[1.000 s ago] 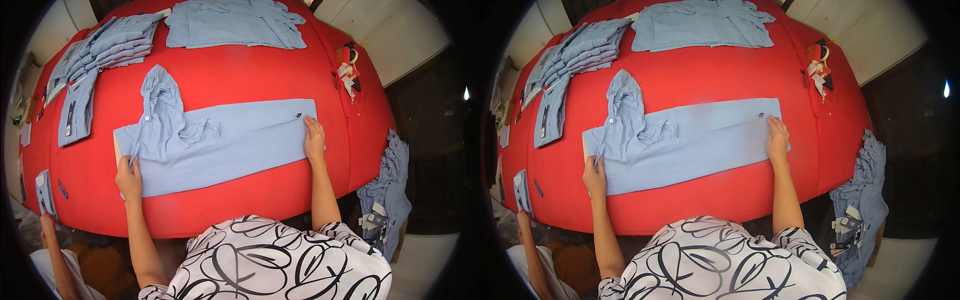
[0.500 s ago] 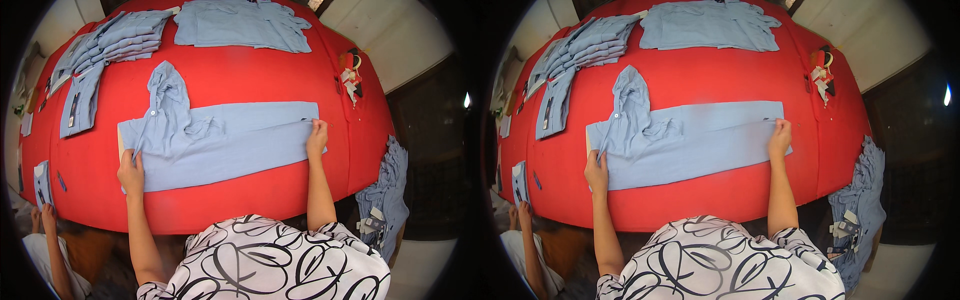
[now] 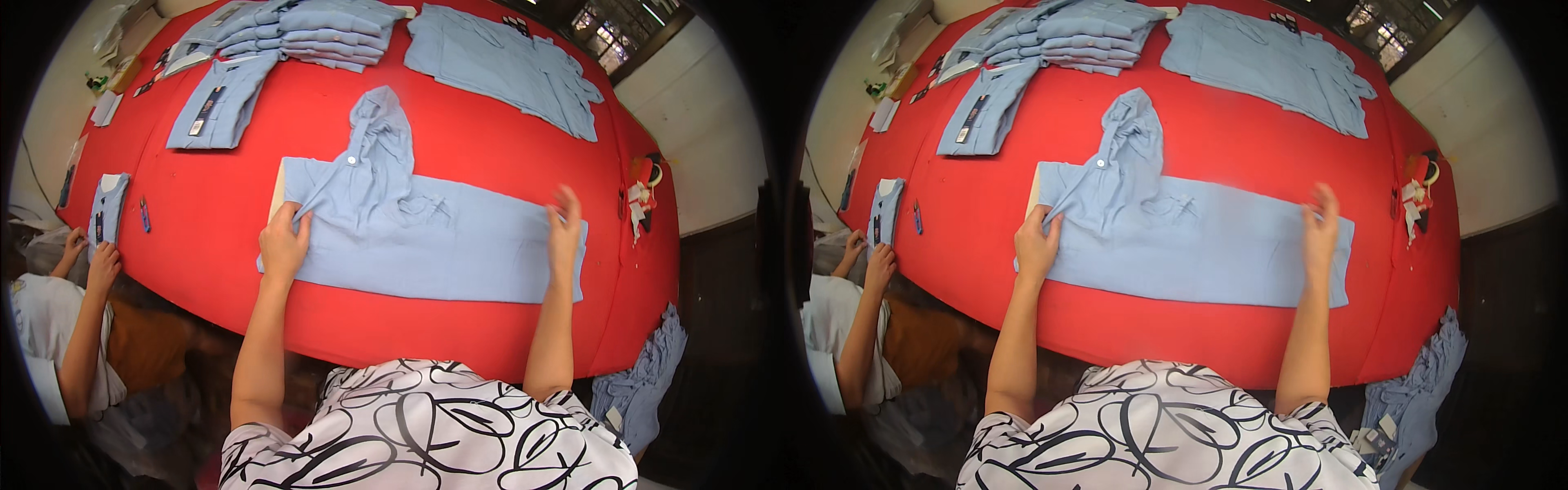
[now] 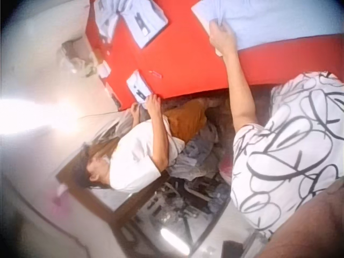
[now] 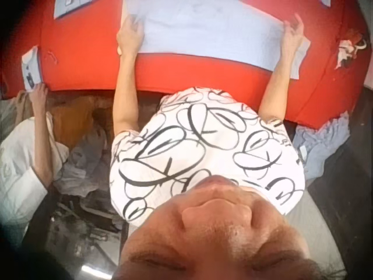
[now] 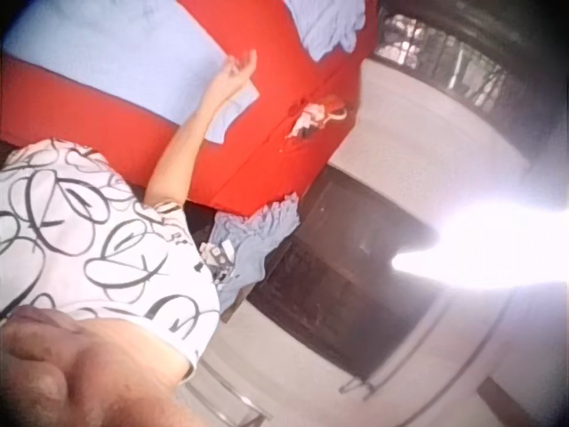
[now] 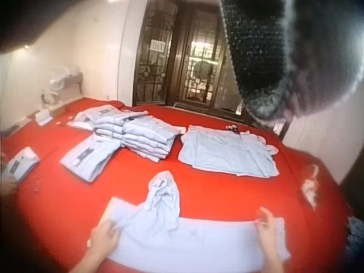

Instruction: The person folds shirts by placing them on a cardboard template, folding the sleeves and bottom over the template, and then removing the cardboard before stacking the folded shirts on a table.

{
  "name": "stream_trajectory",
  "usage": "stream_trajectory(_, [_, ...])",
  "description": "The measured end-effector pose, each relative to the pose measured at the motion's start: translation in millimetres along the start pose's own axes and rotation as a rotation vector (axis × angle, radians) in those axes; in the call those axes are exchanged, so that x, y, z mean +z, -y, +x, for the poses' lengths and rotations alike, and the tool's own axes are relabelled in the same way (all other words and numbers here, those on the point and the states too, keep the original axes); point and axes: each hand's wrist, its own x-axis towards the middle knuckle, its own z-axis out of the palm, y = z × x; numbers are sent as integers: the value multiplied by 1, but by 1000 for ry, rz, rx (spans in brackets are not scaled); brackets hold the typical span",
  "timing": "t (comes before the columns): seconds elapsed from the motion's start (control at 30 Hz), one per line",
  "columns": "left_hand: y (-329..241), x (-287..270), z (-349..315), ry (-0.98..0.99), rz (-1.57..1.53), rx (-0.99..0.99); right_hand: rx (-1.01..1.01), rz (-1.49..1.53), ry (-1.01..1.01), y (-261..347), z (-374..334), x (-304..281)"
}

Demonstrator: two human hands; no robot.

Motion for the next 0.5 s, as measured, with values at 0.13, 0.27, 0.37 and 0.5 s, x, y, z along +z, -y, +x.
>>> stream_trajectory(0.13, [2,-1,-1,-12,-162,-70,-407,-242,639,47,29,119])
stream_trajectory(0.27, [-4,-5,0,59,-272,-130,-693,-323,756,63,40,243])
stream_trajectory(0.37, [-3,-10,1,171,-198,3,-778,-564,727,66,63,294])
stream_trajectory(0.5, [-11,-13,0,184,-88,56,-779,-936,782,94,102,299])
